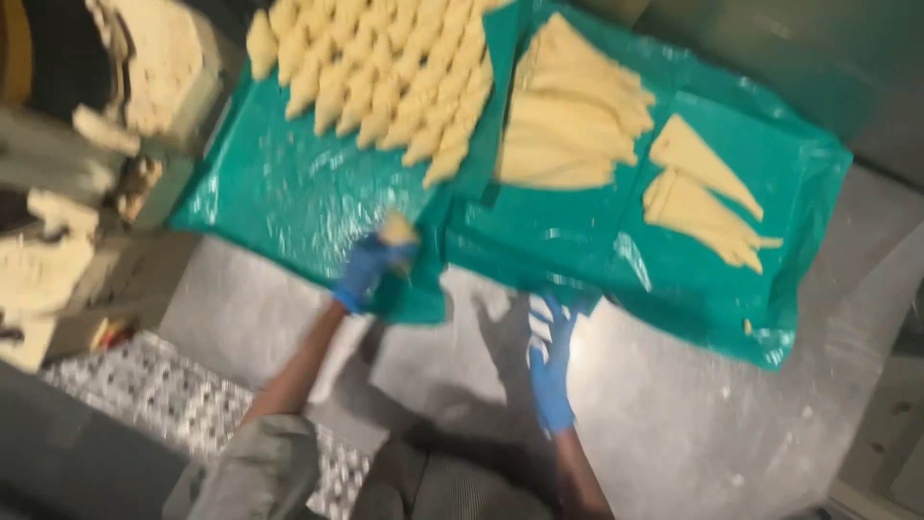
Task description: Rolling triangular pieces of dough into croissant shapes on a metal workbench.
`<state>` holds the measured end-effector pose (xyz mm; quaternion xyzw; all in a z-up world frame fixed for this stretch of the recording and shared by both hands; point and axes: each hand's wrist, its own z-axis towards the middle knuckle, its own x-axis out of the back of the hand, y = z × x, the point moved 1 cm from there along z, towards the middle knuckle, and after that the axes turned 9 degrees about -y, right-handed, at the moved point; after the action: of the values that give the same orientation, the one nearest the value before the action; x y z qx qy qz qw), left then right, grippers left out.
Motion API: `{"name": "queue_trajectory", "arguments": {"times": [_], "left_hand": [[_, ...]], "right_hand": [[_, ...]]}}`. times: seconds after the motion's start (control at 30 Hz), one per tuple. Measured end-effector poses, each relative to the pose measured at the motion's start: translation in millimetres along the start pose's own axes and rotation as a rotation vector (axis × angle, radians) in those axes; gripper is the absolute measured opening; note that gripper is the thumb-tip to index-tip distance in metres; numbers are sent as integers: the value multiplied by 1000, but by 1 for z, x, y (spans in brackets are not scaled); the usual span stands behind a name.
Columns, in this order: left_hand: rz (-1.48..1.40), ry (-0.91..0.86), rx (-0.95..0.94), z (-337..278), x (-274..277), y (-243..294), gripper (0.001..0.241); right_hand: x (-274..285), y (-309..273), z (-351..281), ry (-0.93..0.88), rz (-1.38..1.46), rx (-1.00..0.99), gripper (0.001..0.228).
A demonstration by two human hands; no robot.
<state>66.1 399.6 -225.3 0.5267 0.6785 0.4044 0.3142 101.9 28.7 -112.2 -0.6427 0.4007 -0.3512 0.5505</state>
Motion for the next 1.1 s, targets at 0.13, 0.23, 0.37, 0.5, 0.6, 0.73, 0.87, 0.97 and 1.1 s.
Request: {"name": "queue_trajectory", "arguments": {"times": [0.13,0.23,0.37,0.5,0.6,0.73,0.87,0.97,1.1], "left_hand": [[415,440,-346,96,170,122,49],[463,529,-535,167,249,119,49],[617,540,-499,191,264,112,49],[560,428,-467,220,288,72,60],[315,231,-490,218,288,53,63],[517,307,-395,216,260,82,37],[675,165,-777,170,46,155,42],[765,-11,-854,146,-166,184,51],[733,-220,-877,261,-340,99,46]], "right_hand": [[21,6,-8,-34,-298,-130,123],[37,29,-26,49,-395,-71,95],[50,36,-38,232,-352,-139,107],[54,12,-33,377,-379,-199,103],[60,-2,-33,404,-312,-130,104],[86,25,-59,464,-319,-5,93],[116,81,-99,654,-282,-258,39],[138,56,-99,709,-391,-207,30],[201,80,-119,616,-702,-8,44]]}}
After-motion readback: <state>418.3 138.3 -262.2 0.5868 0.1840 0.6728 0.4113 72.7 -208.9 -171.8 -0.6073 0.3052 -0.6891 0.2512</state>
